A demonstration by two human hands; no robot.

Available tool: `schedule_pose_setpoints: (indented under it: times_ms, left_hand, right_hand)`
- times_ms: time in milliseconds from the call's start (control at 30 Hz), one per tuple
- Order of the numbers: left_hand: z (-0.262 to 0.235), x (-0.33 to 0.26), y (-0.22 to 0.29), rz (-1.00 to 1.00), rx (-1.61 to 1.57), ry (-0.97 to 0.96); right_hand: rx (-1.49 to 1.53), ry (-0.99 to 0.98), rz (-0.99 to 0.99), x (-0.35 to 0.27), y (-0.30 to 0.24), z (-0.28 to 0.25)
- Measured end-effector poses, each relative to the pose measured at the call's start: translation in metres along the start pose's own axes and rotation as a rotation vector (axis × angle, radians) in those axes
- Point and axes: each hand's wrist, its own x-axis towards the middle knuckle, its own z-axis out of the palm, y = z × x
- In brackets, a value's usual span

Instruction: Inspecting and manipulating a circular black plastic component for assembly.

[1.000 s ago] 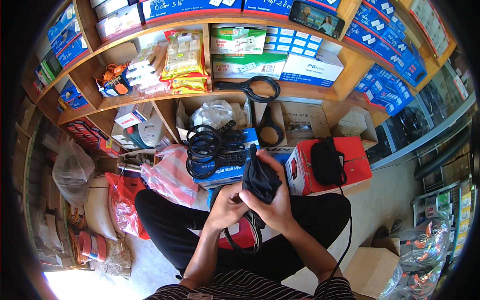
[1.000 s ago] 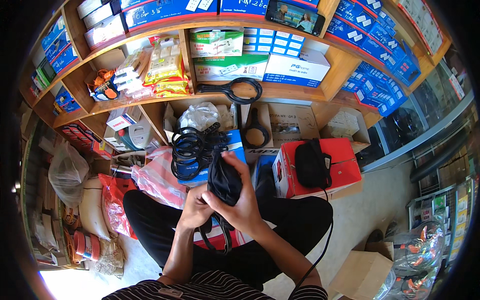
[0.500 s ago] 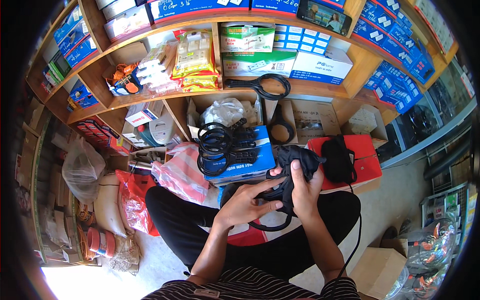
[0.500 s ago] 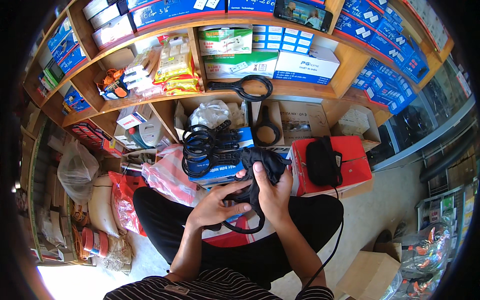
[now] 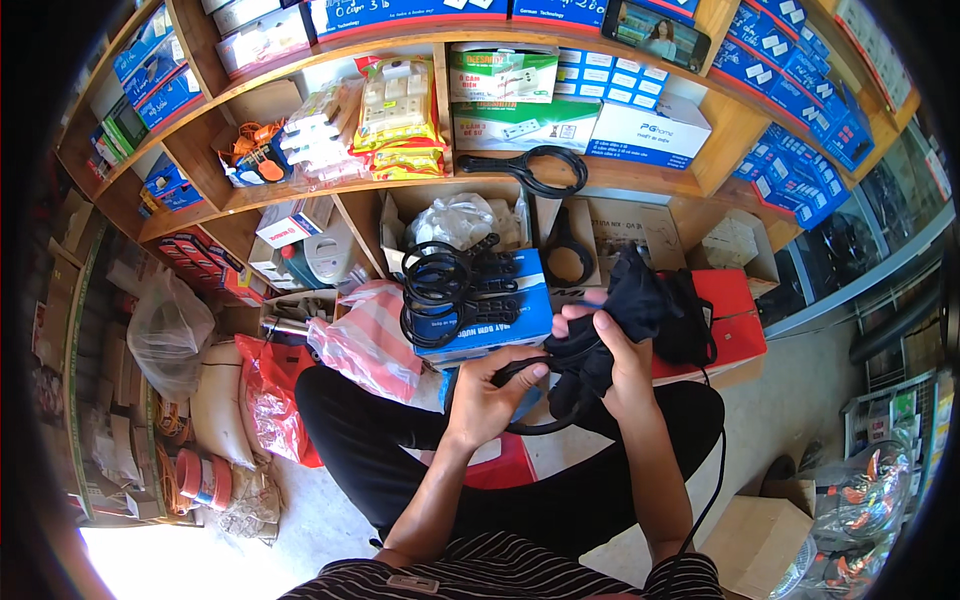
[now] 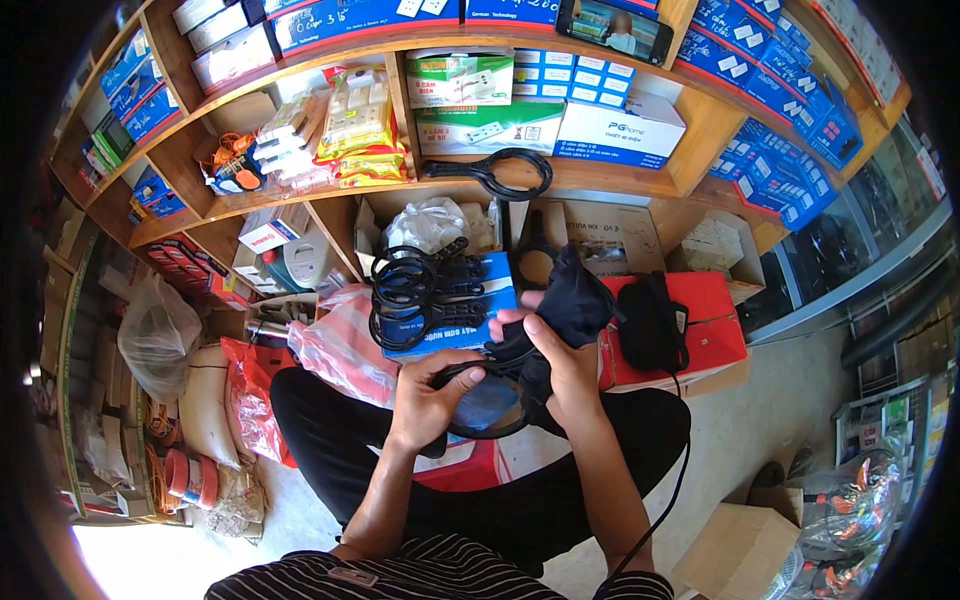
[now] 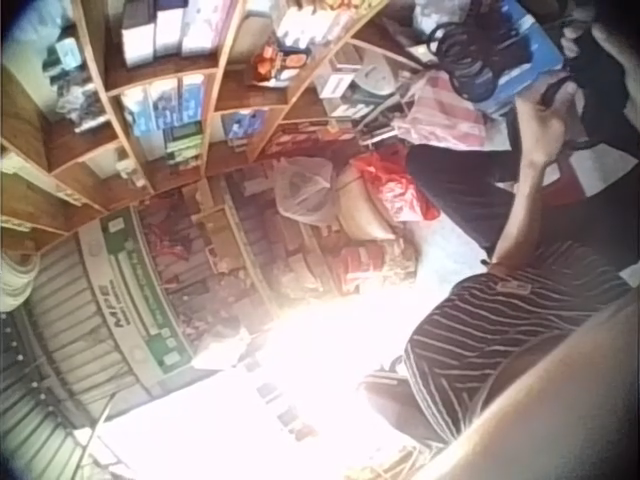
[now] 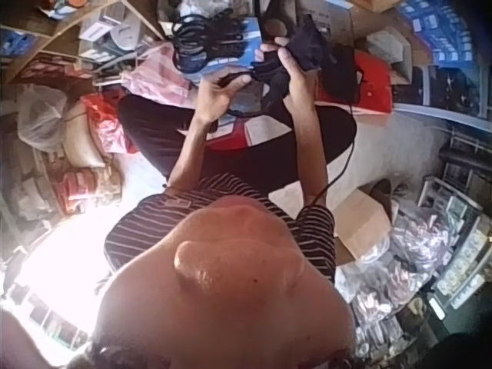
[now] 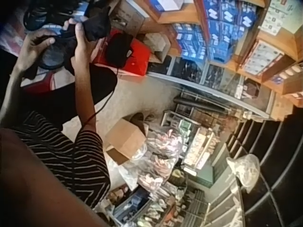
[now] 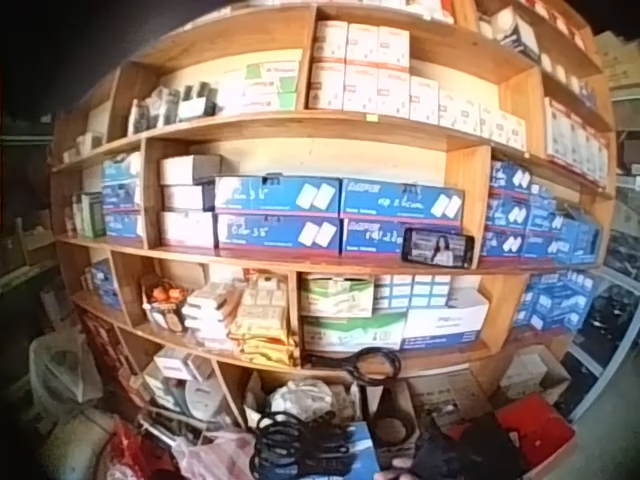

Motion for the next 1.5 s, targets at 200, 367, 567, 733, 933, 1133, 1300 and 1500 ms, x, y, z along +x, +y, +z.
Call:
schedule_pose_setpoints:
  times_ms: [200,367,567,733,933,1133,1300,1500]
  left_hand:
    - [0.000,-0.023,-0.009,-0.143,-0.033,-0.064]
    - [-0.076,-0.065,-0.040,0.005,0.246,-0.009]
    - [-0.213,-0.211,-0.052,-0.194,0.797,-0.344]
    - [-0.183,-0.269,-0.049,-0.256,0.890,-0.869]
    - [-0.161,-0.228,-0.083,-0.142,0.783,-1.145]
    - [-0.192,-0.215,-0.144,0.077,0.650,-1.179]
    - [-0.196,-0.214,-0.148,0.151,0.591,-1.107]
    - [-0.197,-0.232,-0.152,0.113,0.731,-1.110]
  right_hand:
    - [0.014,-0.064,0.178,-0.002,0.012,-0.018]
    - [-0.085,0.046,0.126,-0.004,0.011,-0.009]
    - [-0.206,0.108,-0.008,0.029,-0.026,-0.011]
    - [-1.035,-0.145,-0.599,0.114,-0.058,0.006]
    - [-0.620,-0.083,-0.481,0.208,-0.071,0.063]
    - [-0.612,-0.121,-1.095,0.219,-0.102,0.134]
    - [-0.349,-0.110,-1.143,0.228,-0.108,0.126]
    - [-0.529,-0.018,-1.666,0.276,-0.083,0.135]
